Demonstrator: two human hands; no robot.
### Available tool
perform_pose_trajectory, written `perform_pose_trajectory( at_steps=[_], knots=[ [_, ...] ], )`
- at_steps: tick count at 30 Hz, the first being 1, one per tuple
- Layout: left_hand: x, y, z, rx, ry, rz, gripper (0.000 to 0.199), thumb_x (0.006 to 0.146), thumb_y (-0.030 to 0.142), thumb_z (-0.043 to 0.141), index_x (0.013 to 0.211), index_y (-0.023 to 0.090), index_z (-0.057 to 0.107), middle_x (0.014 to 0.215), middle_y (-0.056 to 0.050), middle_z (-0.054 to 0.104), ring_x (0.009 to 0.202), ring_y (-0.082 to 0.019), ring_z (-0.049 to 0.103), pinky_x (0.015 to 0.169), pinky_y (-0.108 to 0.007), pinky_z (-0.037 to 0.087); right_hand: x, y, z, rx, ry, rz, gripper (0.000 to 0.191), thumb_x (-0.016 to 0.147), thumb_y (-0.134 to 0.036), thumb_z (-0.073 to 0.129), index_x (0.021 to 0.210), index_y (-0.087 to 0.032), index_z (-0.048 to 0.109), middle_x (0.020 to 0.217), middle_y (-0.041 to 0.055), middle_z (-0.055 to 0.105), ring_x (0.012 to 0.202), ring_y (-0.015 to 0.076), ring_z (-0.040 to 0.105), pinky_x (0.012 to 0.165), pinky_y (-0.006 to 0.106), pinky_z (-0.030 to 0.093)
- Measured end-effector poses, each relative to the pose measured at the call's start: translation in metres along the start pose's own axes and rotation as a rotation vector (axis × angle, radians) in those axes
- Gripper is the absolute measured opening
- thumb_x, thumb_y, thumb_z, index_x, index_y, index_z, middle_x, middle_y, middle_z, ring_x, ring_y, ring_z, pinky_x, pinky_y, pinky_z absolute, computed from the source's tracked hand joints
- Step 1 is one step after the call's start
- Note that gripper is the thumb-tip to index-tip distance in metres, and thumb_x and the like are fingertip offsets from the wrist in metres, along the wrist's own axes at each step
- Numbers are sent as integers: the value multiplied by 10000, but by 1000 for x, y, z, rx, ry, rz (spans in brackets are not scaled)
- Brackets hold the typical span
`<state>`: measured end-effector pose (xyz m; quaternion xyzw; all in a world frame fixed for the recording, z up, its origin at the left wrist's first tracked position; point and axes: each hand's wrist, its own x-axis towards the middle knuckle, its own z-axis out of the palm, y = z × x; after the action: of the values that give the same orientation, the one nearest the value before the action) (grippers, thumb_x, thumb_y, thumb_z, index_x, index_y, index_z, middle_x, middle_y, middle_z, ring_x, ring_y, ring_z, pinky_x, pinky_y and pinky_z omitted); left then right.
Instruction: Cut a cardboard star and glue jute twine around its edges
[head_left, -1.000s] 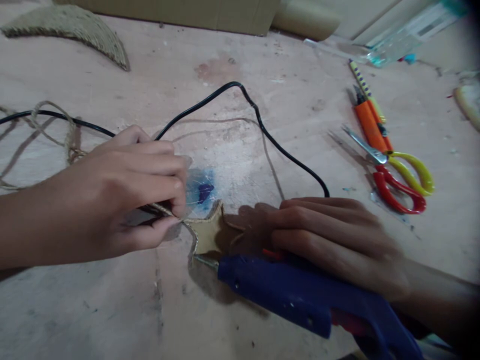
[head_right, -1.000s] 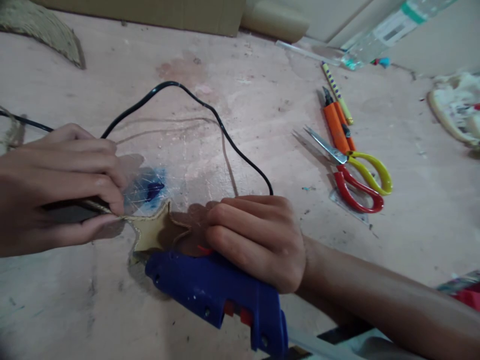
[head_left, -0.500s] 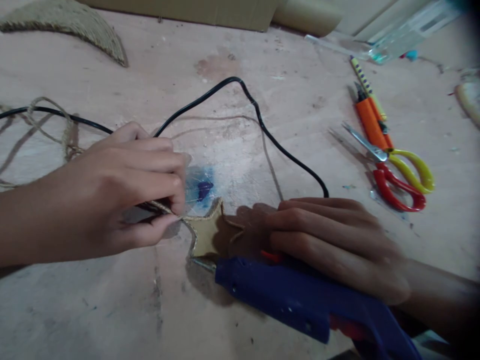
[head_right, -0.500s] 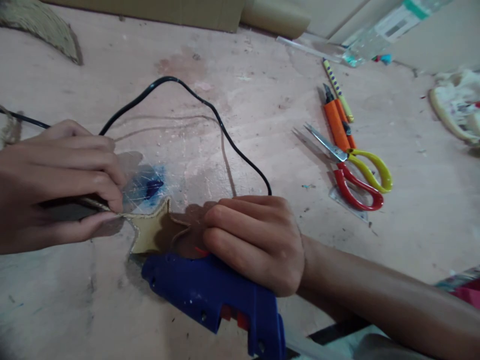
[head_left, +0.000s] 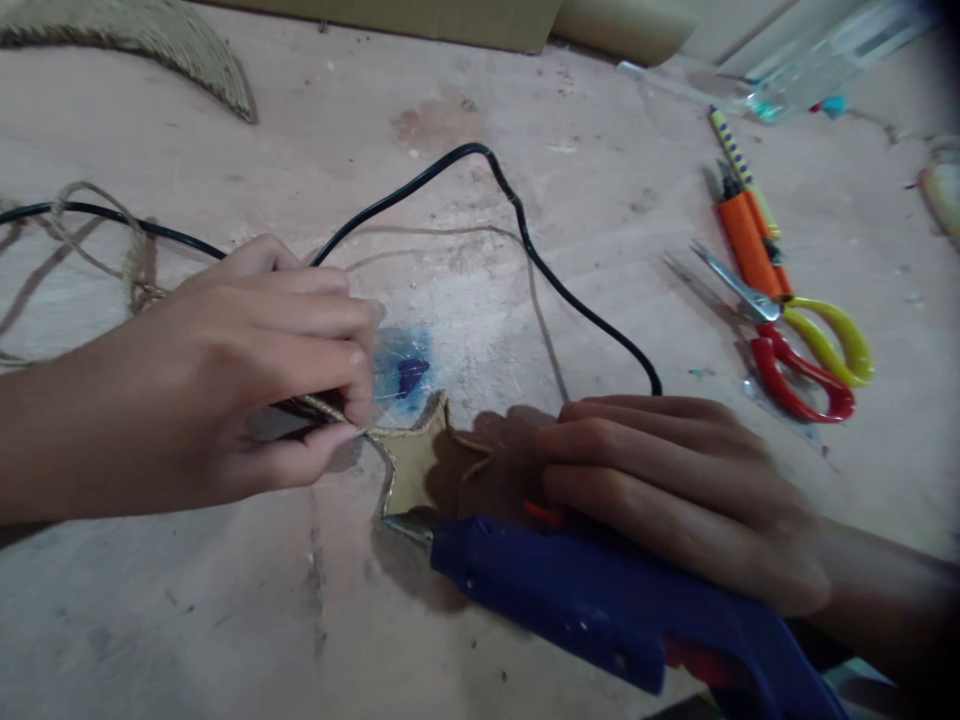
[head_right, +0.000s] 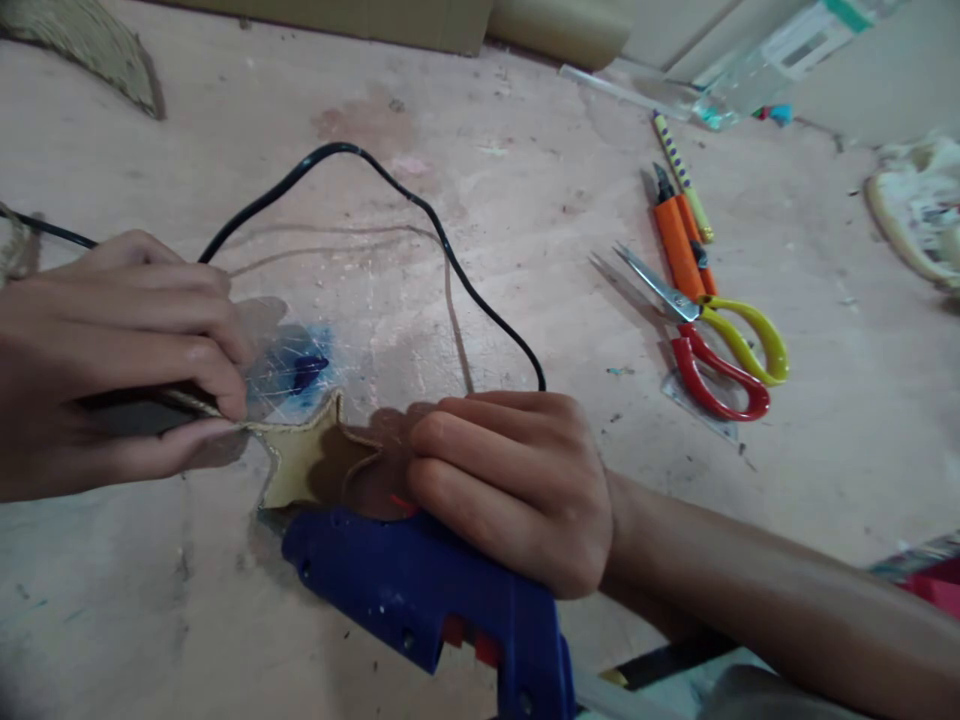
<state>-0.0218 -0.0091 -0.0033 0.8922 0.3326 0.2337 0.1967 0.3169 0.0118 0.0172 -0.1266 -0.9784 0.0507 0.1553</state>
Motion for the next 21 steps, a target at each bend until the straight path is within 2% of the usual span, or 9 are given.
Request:
perform_pose_trajectory(
  at_steps=[4, 9, 13, 15, 17, 21],
  knots=[
    [2, 1, -1, 3, -12, 5, 259, 1131, 299, 532, 898, 300, 645, 904, 47, 690, 864, -210, 598, 856, -421, 314, -4, -8, 8, 2, 87, 70, 113, 1168, -210, 572, 1068, -243, 615, 921, 35, 794, 801, 193, 771, 761, 331, 618],
    [0, 1, -3, 1, -38, 0, 198, 1092, 214, 559, 926, 277, 647, 930, 34, 687, 891, -205, 571, 873, -415, 308, -5, -19, 12, 8, 40, 192, 309, 1186, -283, 521, 927, -283, 688, 932, 18, 802, 834, 201, 777, 800, 355, 649],
    [-2, 1, -3, -11, -30, -4, 193, 1094, 255, 564, 923, 283, 648, 923, 32, 694, 887, -209, 572, 873, -426, 303, -8, -22, 14, 51, 106, 235, 389, 1193, -341, 492, 867, -294, 700, 910, 29, 793, 821, 210, 775, 784, 372, 664],
    [-2, 2, -3, -7, -31, -9, 192, 1093, 246, 563, 922, 282, 643, 919, 35, 690, 882, -205, 573, 872, -424, 302, -9, -18, 11, 92, 89, 249, 420, 1202, -375, 465, 862, -295, 698, 902, 35, 795, 823, 211, 779, 785, 374, 665],
    [-2, 2, -3, -7, -33, -12, 189, 1088, 225, 560, 927, 276, 645, 925, 39, 686, 884, -201, 573, 876, -417, 303, -10, -11, 7, 116, 26, 217, 390, 1198, -388, 483, 888, -297, 701, 923, 42, 807, 847, 215, 787, 790, 376, 664],
    [-1, 2, -2, -27, -29, -9, 176, 1088, 228, 569, 938, 268, 653, 930, 43, 687, 887, -194, 571, 875, -406, 300, -7, 2, -5, 106, -41, -11, 306, 1183, -340, 511, 943, -282, 692, 948, 60, 810, 841, 220, 776, 733, 365, 647]
  ],
)
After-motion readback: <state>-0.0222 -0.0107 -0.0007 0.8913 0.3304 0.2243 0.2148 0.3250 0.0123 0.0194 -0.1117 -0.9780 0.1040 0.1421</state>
